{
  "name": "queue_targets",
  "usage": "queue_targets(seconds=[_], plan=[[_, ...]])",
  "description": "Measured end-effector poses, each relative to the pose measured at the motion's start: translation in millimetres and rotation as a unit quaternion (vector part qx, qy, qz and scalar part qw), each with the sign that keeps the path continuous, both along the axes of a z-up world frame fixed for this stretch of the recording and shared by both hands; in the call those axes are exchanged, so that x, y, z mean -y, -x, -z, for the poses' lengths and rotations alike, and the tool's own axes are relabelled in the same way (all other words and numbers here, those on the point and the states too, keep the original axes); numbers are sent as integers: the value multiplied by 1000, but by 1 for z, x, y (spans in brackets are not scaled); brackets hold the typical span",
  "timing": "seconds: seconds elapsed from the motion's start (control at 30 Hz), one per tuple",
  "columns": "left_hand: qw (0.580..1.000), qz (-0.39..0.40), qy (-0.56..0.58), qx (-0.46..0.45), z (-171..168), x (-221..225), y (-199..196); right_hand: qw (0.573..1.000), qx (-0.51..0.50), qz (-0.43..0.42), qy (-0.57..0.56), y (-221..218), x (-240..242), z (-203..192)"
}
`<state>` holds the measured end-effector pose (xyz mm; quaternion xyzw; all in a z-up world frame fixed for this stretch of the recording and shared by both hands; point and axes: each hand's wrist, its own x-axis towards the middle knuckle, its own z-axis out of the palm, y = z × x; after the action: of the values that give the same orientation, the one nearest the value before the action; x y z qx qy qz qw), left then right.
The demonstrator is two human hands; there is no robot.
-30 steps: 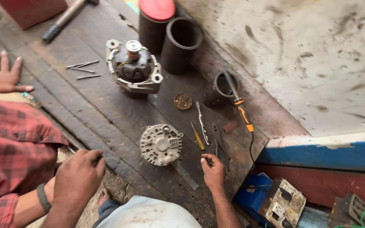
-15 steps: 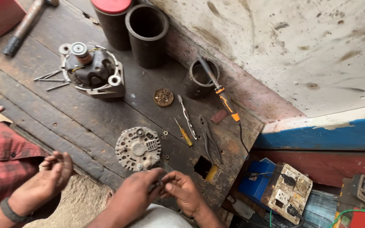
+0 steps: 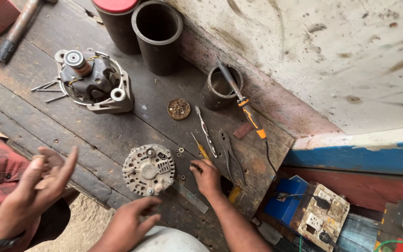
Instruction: Disassembling and inspecting the internal components of an alternator on a repair workbench.
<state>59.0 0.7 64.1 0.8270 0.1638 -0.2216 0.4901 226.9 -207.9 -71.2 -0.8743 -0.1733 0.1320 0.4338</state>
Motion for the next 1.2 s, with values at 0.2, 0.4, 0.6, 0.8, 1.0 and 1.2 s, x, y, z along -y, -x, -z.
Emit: queue_targets(seconds=[0.2, 0.4, 0.6, 0.8, 1.0, 1.2], plan=[[988, -118, -37, -90, 77, -42, 62, 997, 60, -10, 46, -9, -24, -17], [970, -179, -62, -152, 129, -60, 95, 991, 97, -63, 61, -29, -61, -4], [964, -167, -57, -202, 150, -67, 108, 978, 84, -111, 154, -38, -77, 9], [961, -185, -32, -205, 171, -67, 118, 996, -23, 0, 90, -62, -64, 8], [962, -204, -27, -180, 171, -67, 117, 962, 89, -222, 132, -76, -69, 17], [965, -223, -36, -130, 158, -66, 119, 924, 71, -292, 239, -89, -79, 19]])
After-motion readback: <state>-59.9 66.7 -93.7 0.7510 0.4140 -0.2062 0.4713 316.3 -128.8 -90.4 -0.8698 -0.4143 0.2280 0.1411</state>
